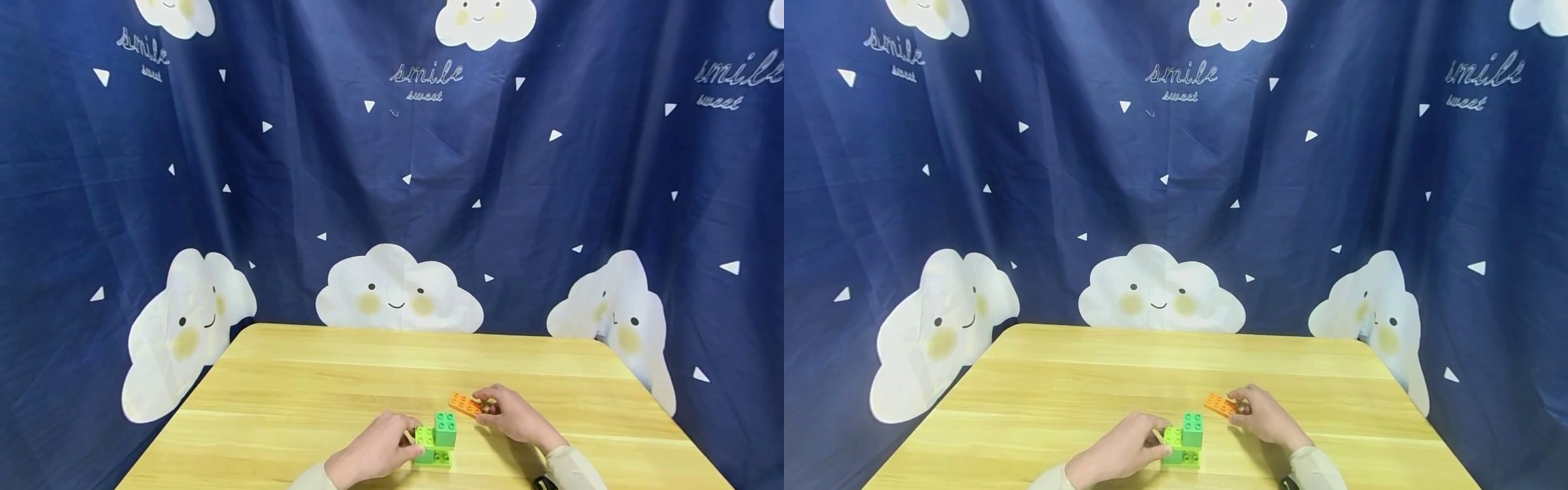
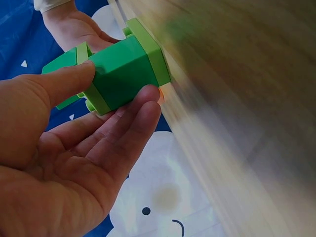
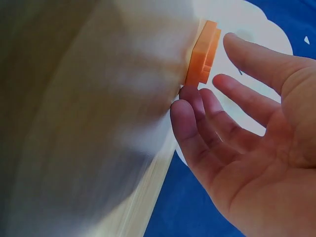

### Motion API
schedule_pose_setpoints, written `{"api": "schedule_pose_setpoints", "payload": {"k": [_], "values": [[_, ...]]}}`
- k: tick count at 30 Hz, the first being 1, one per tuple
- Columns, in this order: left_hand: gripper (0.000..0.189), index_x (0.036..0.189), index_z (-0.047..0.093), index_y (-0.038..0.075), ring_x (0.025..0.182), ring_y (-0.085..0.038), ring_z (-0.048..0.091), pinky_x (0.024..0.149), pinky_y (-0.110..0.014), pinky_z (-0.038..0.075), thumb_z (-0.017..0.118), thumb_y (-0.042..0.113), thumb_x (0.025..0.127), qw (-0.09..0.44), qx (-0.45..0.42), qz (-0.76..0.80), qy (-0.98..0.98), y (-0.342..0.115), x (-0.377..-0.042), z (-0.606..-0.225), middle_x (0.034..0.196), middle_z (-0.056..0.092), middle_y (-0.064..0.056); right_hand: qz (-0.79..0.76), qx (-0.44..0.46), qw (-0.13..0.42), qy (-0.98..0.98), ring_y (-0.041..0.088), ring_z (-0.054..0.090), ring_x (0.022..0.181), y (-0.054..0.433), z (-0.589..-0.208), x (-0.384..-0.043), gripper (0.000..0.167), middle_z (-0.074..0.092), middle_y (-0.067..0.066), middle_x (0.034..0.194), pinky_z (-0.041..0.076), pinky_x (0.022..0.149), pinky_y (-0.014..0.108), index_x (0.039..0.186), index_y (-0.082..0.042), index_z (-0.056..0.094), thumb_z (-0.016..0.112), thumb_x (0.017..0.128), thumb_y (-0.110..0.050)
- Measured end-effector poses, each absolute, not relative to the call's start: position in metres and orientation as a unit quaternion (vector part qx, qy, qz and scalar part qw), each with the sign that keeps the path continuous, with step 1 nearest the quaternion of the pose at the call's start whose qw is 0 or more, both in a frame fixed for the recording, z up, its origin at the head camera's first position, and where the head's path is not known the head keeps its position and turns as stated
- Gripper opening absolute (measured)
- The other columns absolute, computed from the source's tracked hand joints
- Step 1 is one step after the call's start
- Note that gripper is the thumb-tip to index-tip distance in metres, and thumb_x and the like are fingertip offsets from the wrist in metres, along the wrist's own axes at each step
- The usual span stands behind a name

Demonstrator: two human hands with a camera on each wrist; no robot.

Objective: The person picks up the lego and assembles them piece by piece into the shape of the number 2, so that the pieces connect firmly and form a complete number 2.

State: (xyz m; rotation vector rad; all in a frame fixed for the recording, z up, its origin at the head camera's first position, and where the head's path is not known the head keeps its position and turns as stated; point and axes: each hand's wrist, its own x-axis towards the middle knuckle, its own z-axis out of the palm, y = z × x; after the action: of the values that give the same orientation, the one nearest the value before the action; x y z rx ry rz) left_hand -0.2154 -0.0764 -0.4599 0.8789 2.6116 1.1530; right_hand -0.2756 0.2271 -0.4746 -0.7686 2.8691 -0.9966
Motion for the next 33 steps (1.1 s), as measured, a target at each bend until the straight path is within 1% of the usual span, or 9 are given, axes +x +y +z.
{"api": "schedule_pose_setpoints", "payload": {"k": [3, 7, 11, 15, 20, 24, 29, 31, 33], "values": [[0.021, 0.114, 0.075, 0.006, 0.078, 0.003, 0.064, 0.07, -0.015, 0.054, 0.074, 0.013, 0.095, 0.078, 0.297, 0.393, 0.867, -0.0761, -0.2152, -0.4605, 0.1, 0.074, 0.007, -0.321, -0.243, 0.008, 0.916, 0.017, 0.058, 0.086, 0.2274, -0.4748, -0.2759, 0.039, 0.067, 0.009, 0.109, 0.049, 0.071, 0.024, 0.121, 0.003, 0.069, 0.08, 0.088, -0.014], [0.016, 0.11, 0.076, 0.008, 0.076, 0.003, 0.064, 0.069, -0.015, 0.054, 0.073, 0.012, 0.095, 0.075, 0.301, 0.396, 0.864, -0.0761, -0.215, -0.4602, 0.097, 0.074, 0.008, -0.32, -0.247, 0.011, 0.915, 0.017, 0.059, 0.087, 0.227, -0.475, -0.2769, 0.033, 0.068, 0.008, 0.108, 0.05, 0.073, 0.026, 0.116, 0.001, 0.071, 0.079, 0.088, -0.012], [0.019, 0.113, 0.075, 0.008, 0.077, 0.003, 0.064, 0.07, -0.015, 0.054, 0.074, 0.013, 0.094, 0.073, 0.297, 0.387, 0.87, -0.0761, -0.2143, -0.4597, 0.101, 0.074, 0.007, -0.321, -0.245, 0.015, 0.915, 0.016, 0.058, 0.084, 0.2264, -0.4756, -0.2765, 0.025, 0.067, 0.007, 0.103, 0.049, 0.071, 0.025, 0.109, 0.0, 0.072, 0.079, 0.087, -0.01], [0.021, 0.115, 0.075, 0.009, 0.078, 0.002, 0.064, 0.07, -0.015, 0.054, 0.074, 0.014, 0.094, 0.073, 0.293, 0.382, 0.874, -0.0758, -0.2141, -0.4601, 0.103, 0.074, 0.007, -0.329, -0.238, 0.021, 0.913, 0.011, 0.054, 0.078, 0.2256, -0.4763, -0.2751, 0.02, 0.065, 0.002, 0.093, 0.045, 0.066, 0.023, 0.101, -0.003, 0.069, 0.08, 0.087, -0.012], [0.019, 0.113, 0.075, 0.01, 0.078, 0.003, 0.064, 0.071, -0.015, 0.054, 0.074, 0.014, 0.094, 0.071, 0.294, 0.381, 0.874, -0.0754, -0.2149, -0.4599, 0.102, 0.074, 0.009, -0.331, -0.233, 0.02, 0.914, 0.005, 0.049, 0.07, 0.224, -0.4758, -0.2732, 0.022, 0.059, -0.005, 0.08, 0.041, 0.061, 0.022, 0.089, -0.009, 0.065, 0.083, 0.085, -0.02], [0.017, 0.112, 0.076, 0.011, 0.078, 0.003, 0.064, 0.07, -0.016, 0.054, 0.074, 0.013, 0.095, 0.07, 0.298, 0.383, 0.872, -0.0755, -0.2164, -0.4597, 0.101, 0.074, 0.01, -0.32, -0.229, 0.015, 0.919, 0.003, 0.046, 0.066, 0.2227, -0.4746, -0.273, 0.028, 0.056, -0.007, 0.075, 0.039, 0.059, 0.022, 0.083, -0.012, 0.061, 0.086, 0.083, -0.024], [0.012, 0.107, 0.076, 0.014, 0.078, 0.004, 0.064, 0.071, -0.015, 0.054, 0.073, 0.014, 0.096, 0.068, 0.307, 0.38, 0.87, -0.0758, -0.2176, -0.4595, 0.099, 0.074, 0.01, -0.317, -0.235, 0.016, 0.919, 0.008, 0.051, 0.073, 0.2222, -0.4726, -0.273, 0.027, 0.06, -0.001, 0.082, 0.042, 0.064, 0.023, 0.091, -0.007, 0.061, 0.085, 0.083, -0.016], [0.012, 0.107, 0.076, 0.014, 0.078, 0.004, 0.064, 0.071, -0.015, 0.054, 0.073, 0.015, 0.096, 0.07, 0.308, 0.38, 0.869, -0.0763, -0.2172, -0.4599, 0.1, 0.073, 0.01, -0.316, -0.239, 0.021, 0.918, 0.012, 0.055, 0.078, 0.2222, -0.4722, -0.2725, 0.026, 0.063, 0.001, 0.087, 0.045, 0.067, 0.024, 0.098, -0.004, 0.064, 0.084, 0.083, -0.012], [0.011, 0.107, 0.076, 0.014, 0.079, 0.003, 0.065, 0.071, -0.015, 0.054, 0.073, 0.015, 0.096, 0.071, 0.308, 0.381, 0.869, -0.0768, -0.217, -0.4605, 0.099, 0.073, 0.011, -0.313, -0.244, 0.026, 0.918, 0.013, 0.057, 0.08, 0.2219, -0.4724, -0.272, 0.031, 0.065, 0.002, 0.09, 0.047, 0.069, 0.026, 0.106, -0.001, 0.065, 0.083, 0.084, -0.013]]}}
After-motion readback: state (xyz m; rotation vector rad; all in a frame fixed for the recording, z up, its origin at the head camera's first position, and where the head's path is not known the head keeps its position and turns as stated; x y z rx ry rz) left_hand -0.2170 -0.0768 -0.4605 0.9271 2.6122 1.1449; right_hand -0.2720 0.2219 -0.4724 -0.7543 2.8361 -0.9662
